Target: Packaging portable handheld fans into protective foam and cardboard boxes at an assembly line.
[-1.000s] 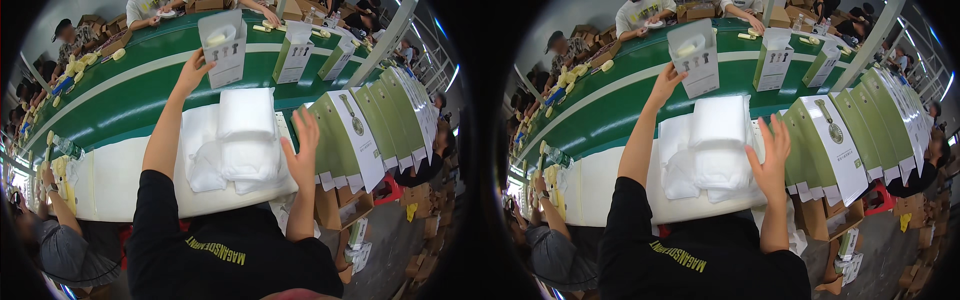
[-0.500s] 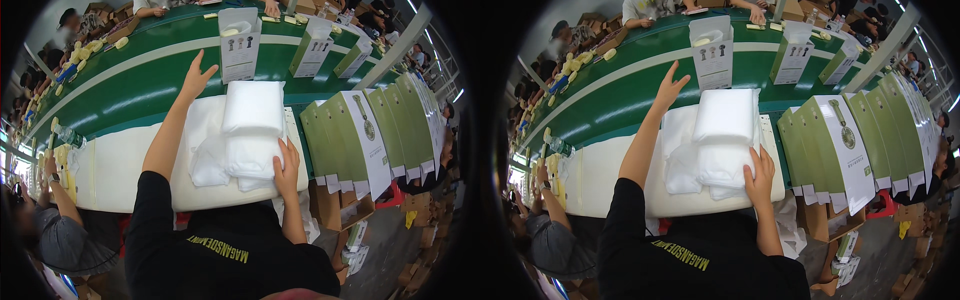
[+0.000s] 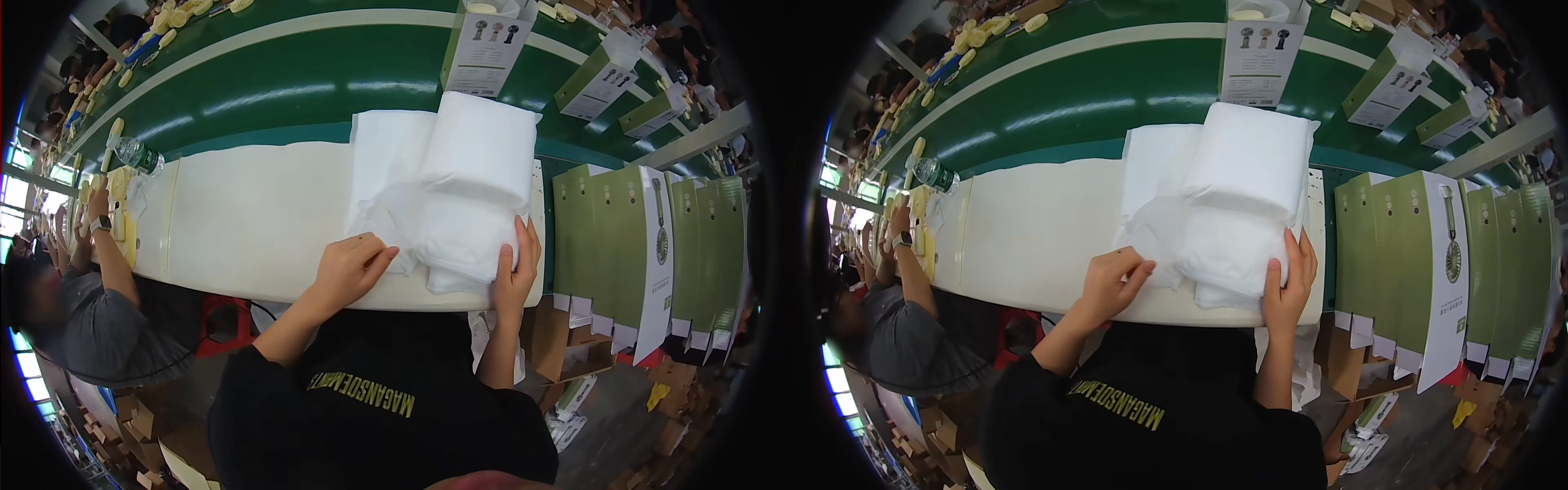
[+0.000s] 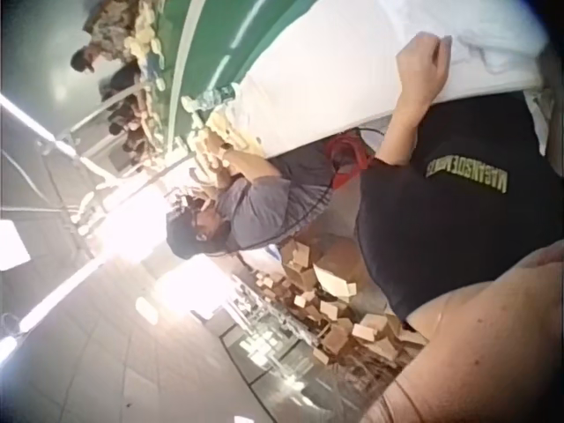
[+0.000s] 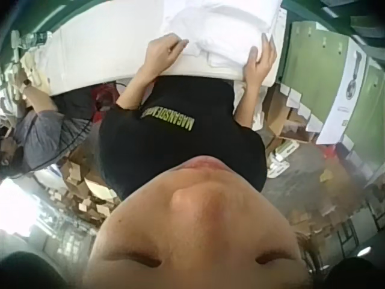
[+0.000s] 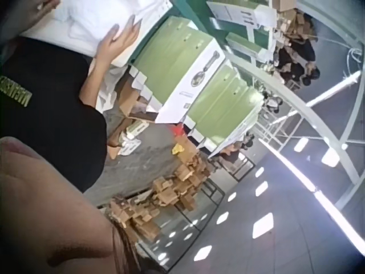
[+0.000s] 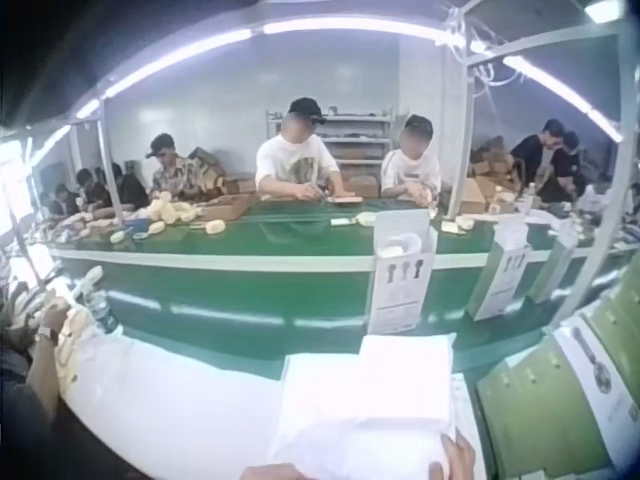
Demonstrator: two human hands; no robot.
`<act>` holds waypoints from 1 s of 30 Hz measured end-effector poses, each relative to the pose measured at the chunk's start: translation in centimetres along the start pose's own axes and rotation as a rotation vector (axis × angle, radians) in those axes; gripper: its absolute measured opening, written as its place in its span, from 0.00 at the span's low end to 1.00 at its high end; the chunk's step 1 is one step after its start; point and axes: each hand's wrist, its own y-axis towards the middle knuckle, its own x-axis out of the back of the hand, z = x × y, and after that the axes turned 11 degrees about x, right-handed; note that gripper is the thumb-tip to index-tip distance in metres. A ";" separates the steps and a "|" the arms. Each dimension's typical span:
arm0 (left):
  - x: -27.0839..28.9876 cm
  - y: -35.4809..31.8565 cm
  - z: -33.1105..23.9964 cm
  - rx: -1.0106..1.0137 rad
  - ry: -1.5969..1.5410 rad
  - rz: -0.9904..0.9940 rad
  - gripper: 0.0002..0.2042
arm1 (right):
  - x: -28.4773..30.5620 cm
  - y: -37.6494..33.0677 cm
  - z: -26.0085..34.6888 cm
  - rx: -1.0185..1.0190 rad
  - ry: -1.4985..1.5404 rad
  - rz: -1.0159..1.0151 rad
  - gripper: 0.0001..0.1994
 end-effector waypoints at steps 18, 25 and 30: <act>-1.0 0.9 1.2 0.279 -0.104 0.000 0.09 | 0.0 -0.5 -0.6 0.018 0.034 -0.059 0.18; -0.3 0.8 1.0 0.020 0.434 0.026 0.07 | 0.0 -0.4 -0.3 0.013 0.044 -0.069 0.18; 0.7 0.7 1.2 0.091 0.637 0.153 0.07 | -0.1 -0.5 -0.5 0.008 0.071 -0.085 0.18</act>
